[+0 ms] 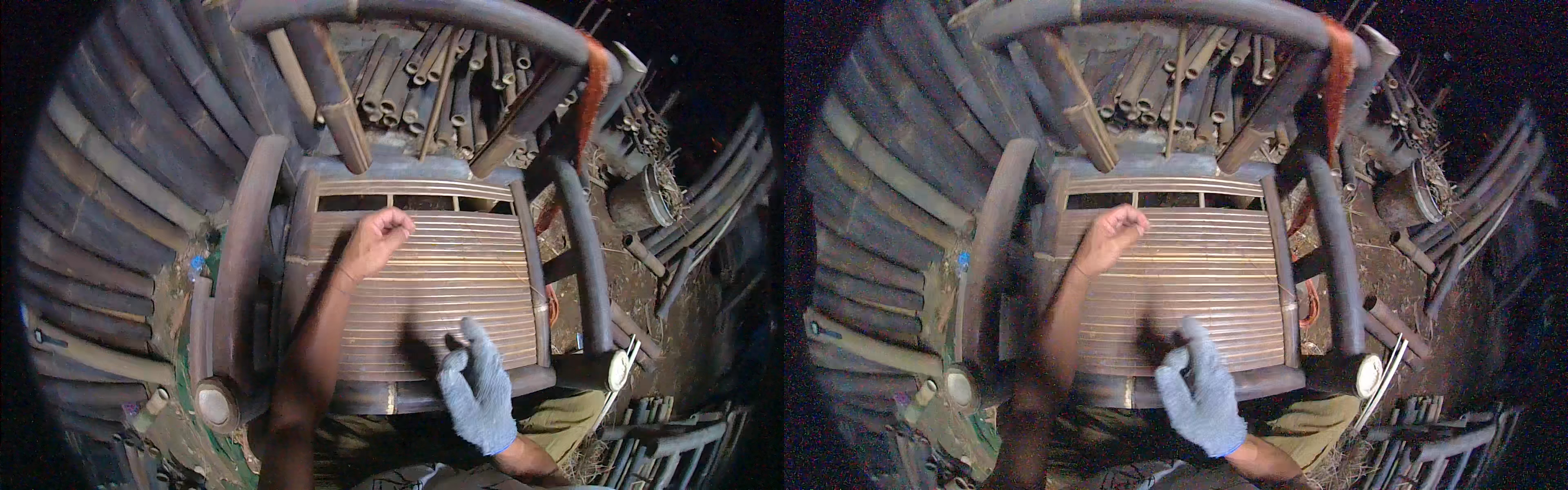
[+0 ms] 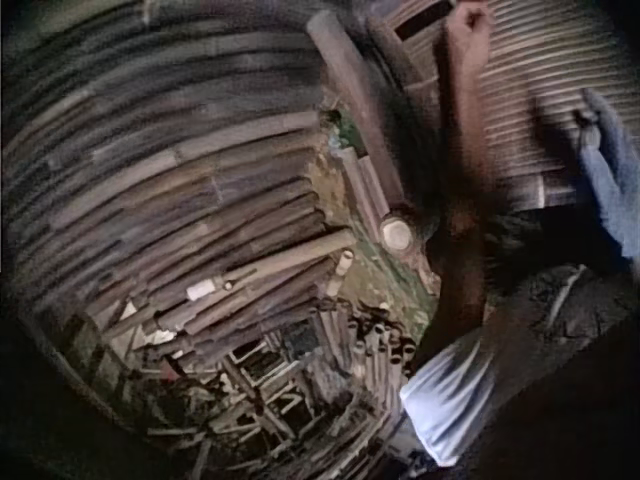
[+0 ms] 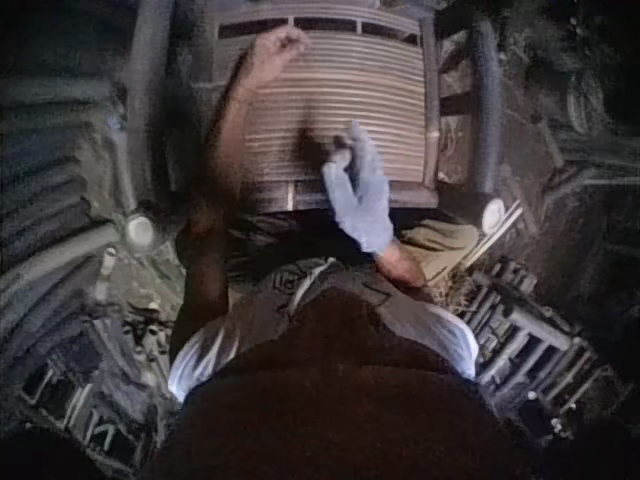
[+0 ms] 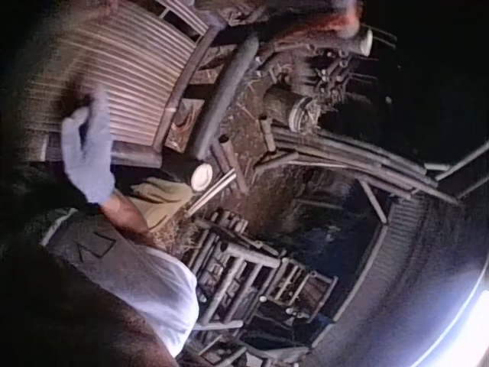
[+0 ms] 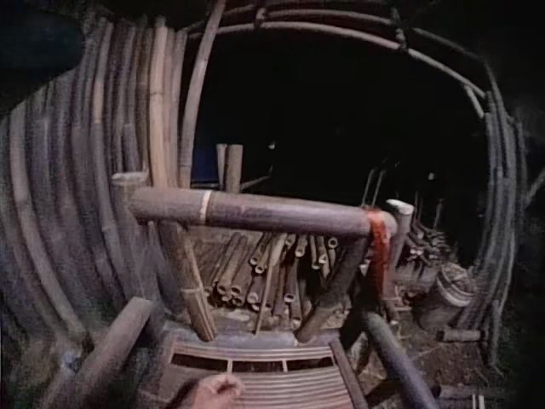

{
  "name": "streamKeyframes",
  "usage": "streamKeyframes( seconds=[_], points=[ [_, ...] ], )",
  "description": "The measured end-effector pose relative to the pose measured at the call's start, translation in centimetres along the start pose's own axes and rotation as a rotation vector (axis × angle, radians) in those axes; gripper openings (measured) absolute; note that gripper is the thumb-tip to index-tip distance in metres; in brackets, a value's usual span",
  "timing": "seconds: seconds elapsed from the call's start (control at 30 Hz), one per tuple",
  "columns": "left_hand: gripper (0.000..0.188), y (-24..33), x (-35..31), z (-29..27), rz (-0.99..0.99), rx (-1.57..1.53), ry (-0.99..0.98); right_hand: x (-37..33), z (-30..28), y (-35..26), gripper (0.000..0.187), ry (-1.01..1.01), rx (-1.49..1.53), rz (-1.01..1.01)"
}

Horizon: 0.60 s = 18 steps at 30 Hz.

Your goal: The person weaves thin bamboo strips through the seat frame of a bamboo chair by hand, pulling the strips taut and securing them.

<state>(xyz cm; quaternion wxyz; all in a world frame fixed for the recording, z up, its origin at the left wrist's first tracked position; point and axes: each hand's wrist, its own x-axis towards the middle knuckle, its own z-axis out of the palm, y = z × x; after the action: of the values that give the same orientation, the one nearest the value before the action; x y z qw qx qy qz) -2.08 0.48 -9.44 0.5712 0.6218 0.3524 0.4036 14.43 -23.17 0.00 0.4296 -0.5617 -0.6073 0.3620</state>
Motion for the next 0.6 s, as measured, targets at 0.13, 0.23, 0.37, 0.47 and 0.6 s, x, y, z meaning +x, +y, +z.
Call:
streamKeyframes(
  seconds=[0.13,0.23,0.37,0.47,0.6],
  points=[
    [0.02,1.4,-0.6,2.9,0.368,0.502,-0.023,-0.8,-1.3,2.0,0.046,0.225,0.134,0.103],
    [0.02,6.5,-3.3,6.2,0.228,0.444,-0.365,0.2,-3.3,2.6,0.044,0.245,-0.187,-0.14],
    [0.02,13.2,-7.8,9.7,0.131,0.668,-0.23,1.9,-6.8,-0.1,0.046,0.216,-0.353,-0.278],
    [0.02,8.1,-10.7,9.9,0.108,0.646,-0.247,2.4,-13.1,-3.2,0.05,0.144,-0.645,-0.448],
    [0.015,5.0,-17.6,11.8,0.205,0.728,-0.179,12.0,-20.6,-2.0,0.037,0.361,-0.736,-0.512]
  ],
)
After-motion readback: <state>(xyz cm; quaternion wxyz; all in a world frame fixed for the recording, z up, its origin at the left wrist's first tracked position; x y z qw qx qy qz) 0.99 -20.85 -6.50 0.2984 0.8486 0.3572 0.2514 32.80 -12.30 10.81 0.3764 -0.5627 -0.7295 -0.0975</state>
